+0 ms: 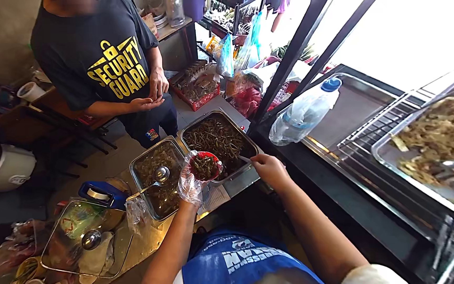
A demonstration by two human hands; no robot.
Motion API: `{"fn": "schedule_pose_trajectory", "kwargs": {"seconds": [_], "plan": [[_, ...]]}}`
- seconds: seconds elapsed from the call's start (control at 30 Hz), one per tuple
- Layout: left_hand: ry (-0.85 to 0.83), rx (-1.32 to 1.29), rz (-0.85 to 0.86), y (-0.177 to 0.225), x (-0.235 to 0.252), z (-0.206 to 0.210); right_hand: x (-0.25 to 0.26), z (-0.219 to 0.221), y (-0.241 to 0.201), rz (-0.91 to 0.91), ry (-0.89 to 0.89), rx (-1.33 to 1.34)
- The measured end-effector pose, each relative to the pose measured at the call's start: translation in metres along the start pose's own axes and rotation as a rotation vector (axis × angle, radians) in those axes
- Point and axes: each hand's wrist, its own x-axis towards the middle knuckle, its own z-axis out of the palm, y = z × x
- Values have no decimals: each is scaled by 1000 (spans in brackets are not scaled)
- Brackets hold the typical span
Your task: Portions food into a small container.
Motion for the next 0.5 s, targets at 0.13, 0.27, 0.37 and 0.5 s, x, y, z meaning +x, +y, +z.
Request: {"fn": "schedule_pose_trajectory", "kwargs": {"seconds": [0.13, 0.27, 0.37, 0.5], "plan": [[-5, 58, -21, -4, 3, 11, -18, -12, -16, -84, 44, 40], [-52, 41, -37, -7, 8, 20, -37, -15, -34, -183, 15, 61], [-38, -9, -71, -9, 10, 26, -49, -10, -46, -242, -30, -50], [-64, -7, -56, -11, 11, 24, -59, 11, -46, -466, 175, -293]]}}
